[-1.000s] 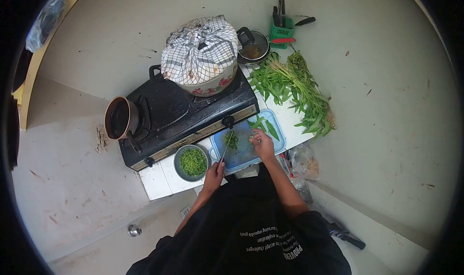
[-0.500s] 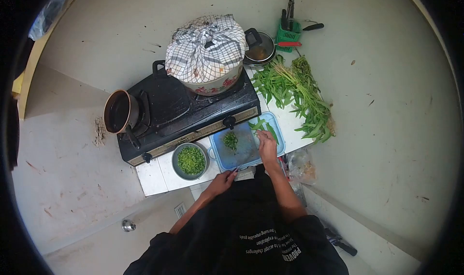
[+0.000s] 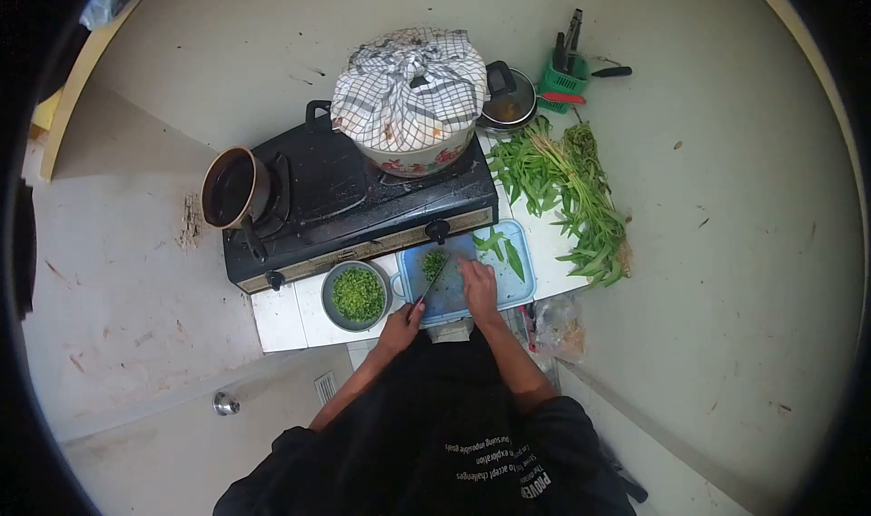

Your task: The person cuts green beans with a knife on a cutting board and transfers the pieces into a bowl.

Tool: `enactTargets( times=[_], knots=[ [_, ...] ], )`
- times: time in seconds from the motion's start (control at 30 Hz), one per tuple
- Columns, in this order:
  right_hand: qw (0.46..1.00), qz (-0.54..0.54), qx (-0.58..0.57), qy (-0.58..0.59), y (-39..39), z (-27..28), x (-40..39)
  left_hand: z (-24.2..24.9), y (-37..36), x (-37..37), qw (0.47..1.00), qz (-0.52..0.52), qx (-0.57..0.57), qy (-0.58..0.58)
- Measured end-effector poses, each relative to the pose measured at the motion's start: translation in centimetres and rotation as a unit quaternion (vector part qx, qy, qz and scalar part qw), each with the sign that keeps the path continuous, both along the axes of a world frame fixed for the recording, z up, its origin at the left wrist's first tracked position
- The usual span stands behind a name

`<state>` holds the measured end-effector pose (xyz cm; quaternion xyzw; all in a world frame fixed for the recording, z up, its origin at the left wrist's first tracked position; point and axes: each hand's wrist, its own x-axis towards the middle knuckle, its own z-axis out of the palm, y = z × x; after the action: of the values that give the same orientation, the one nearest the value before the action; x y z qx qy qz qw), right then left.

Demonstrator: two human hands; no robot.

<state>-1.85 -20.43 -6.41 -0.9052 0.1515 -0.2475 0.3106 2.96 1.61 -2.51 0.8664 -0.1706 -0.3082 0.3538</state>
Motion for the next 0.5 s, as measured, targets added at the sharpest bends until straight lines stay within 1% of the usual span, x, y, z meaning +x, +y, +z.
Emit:
enactTargets(
  times=[0.07,0.17,0.37,0.5],
  knots=[
    [0.998,0.012,-0.055,-0.024,0.2,-0.1,-0.1,-0.2,0.0,-0.2,1.000,0.011,-0.006,0.000],
    [0.997,0.006,-0.066,-0.037,0.7,0.3,-0.6,-0.6,0.2,-0.9,0.999,0.032,-0.021,0.009],
    [0.999,0.038,0.006,-0.016,1.7,0.3,-1.8,-0.6,0.4,-0.9,0.999,0.033,-0.012,0.016],
    [0.999,0.043,-0.004,-0.014,1.7,0.3,-2.1,-0.8,0.6,-0.9,0.999,0.033,-0.009,0.012]
  ],
)
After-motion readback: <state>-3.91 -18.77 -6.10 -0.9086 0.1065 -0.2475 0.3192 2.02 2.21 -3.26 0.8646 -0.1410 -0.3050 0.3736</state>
